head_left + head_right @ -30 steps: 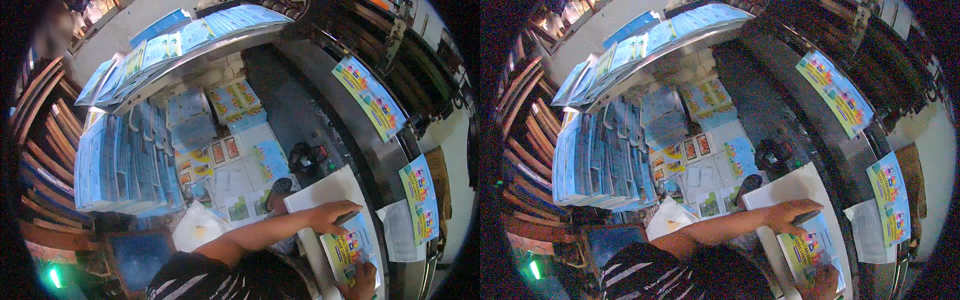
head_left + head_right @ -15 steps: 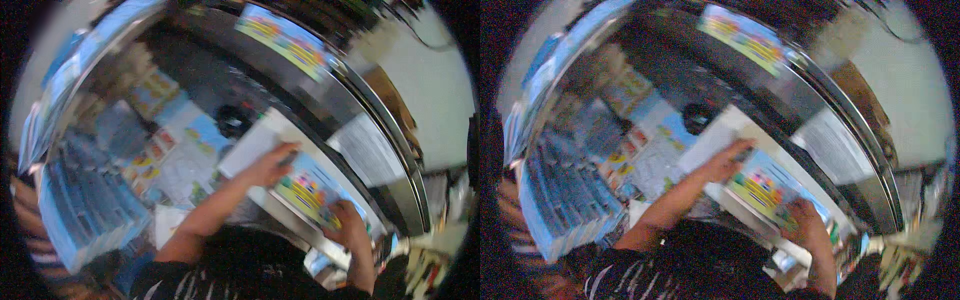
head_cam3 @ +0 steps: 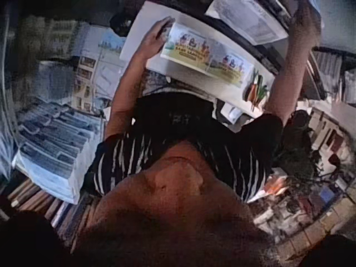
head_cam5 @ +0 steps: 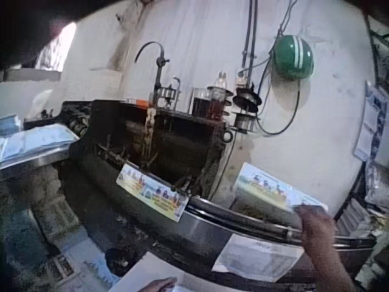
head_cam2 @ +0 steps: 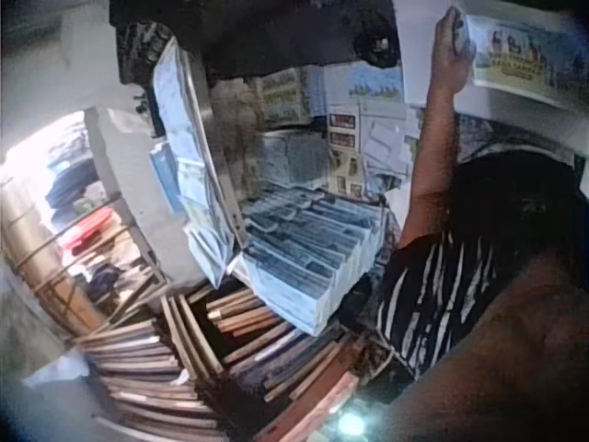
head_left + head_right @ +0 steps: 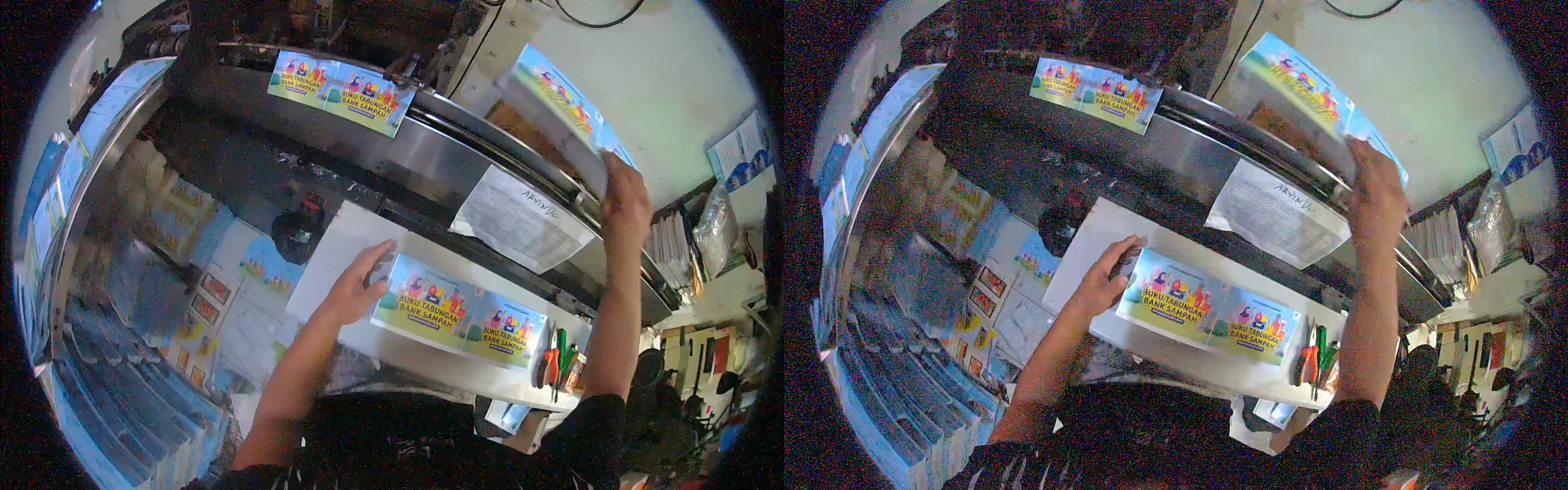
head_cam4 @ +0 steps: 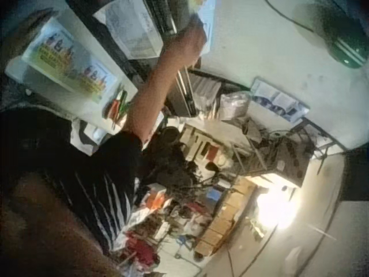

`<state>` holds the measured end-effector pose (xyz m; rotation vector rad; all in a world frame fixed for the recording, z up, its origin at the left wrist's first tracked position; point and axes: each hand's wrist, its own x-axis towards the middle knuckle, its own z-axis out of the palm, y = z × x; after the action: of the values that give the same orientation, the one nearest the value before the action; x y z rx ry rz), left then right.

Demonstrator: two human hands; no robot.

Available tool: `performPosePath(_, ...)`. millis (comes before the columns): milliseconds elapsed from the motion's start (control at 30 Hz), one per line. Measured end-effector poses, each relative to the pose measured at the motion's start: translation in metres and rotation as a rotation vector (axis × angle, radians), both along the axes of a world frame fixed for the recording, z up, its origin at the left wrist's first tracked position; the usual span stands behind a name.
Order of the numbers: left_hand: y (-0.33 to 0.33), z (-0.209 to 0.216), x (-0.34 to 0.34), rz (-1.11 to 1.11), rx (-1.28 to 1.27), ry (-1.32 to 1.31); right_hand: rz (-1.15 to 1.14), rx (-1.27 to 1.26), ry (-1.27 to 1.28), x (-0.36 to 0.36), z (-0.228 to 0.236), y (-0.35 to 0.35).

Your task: The person assembles booklets by inserting printed inner pages into booklet covers and folding them by hand, then stacks and aligns a batch of booklets.

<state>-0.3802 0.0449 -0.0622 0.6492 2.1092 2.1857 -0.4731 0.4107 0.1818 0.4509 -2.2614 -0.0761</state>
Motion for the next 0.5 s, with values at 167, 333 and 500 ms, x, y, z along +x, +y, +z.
performPosePath(167, 0.002, -0.002, -0.002, -0.006, 0.022, -0.023, 0.017, 0.157, -0.321, -0.019, -0.071, 0.002)
performPosePath(333, -0.002, -0.001, 0.0, 0.006, 0.0, -0.043, 0.131, 0.073, -0.746, 0.048, -0.113, -0.02)
performPosePath(500, 0.001, 0.009, -0.001, -0.022, 0.016, -0.07, 0.282, 0.17, -1.077, 0.144, -0.097, -0.068)
